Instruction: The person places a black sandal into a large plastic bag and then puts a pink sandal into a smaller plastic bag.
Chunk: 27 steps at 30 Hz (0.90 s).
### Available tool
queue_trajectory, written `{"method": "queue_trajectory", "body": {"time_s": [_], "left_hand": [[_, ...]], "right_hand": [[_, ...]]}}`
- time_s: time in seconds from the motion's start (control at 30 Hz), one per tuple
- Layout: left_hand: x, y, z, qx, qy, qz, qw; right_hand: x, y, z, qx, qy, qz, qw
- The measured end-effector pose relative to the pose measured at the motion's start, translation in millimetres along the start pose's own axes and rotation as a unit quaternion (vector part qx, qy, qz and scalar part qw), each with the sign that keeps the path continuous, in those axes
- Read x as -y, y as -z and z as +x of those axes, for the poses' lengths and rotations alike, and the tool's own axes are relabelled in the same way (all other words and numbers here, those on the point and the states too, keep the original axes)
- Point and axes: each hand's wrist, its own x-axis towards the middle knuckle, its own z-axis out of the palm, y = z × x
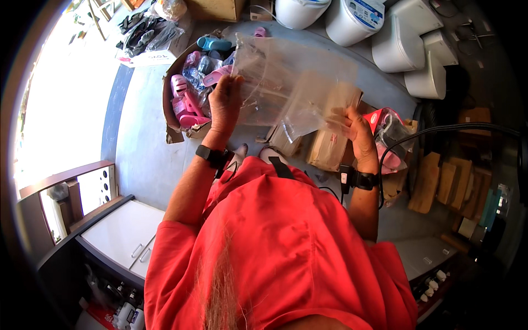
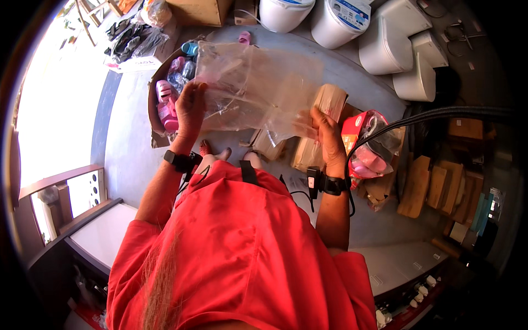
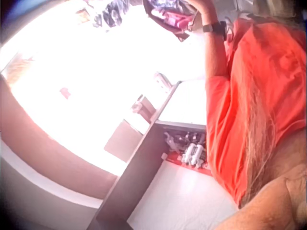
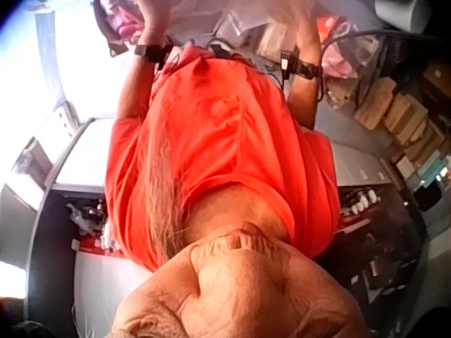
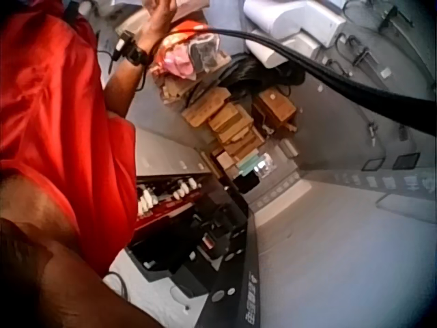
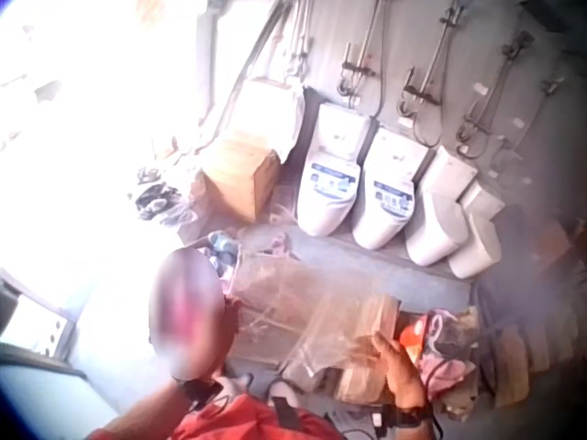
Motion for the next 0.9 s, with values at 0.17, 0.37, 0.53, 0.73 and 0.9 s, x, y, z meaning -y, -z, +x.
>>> {"method": "queue_trajectory", "body": {"time_s": [0.17, 0.37, 0.53, 0.73, 0.9], "left_hand": [[20.4, -1.3, -11.7, 0.024, 0.016, 0.023, 0.999], [43.4, 2.1, -20.3, 0.031, 0.116, -0.084, 0.989], [74.2, 8.3, -21.5, 0.040, 0.130, -0.048, 0.990], [109.0, 10.7, -40.0, 0.088, 0.179, -0.005, 0.980], [126.7, 5.7, -35.4, 0.158, 0.257, -0.088, 0.949]], "right_hand": [[-32.0, 16.4, 14.7, 0.011, 0.015, -0.162, 0.987], [-59.0, 21.7, 33.7, -0.056, -0.026, -0.219, 0.974], [-81.7, 30.3, 47.5, -0.014, -0.074, -0.232, 0.970], [-118.1, 23.2, 62.7, -0.030, -0.127, -0.200, 0.971], [-156.1, 27.7, 83.4, -0.125, -0.084, -0.185, 0.971]]}}
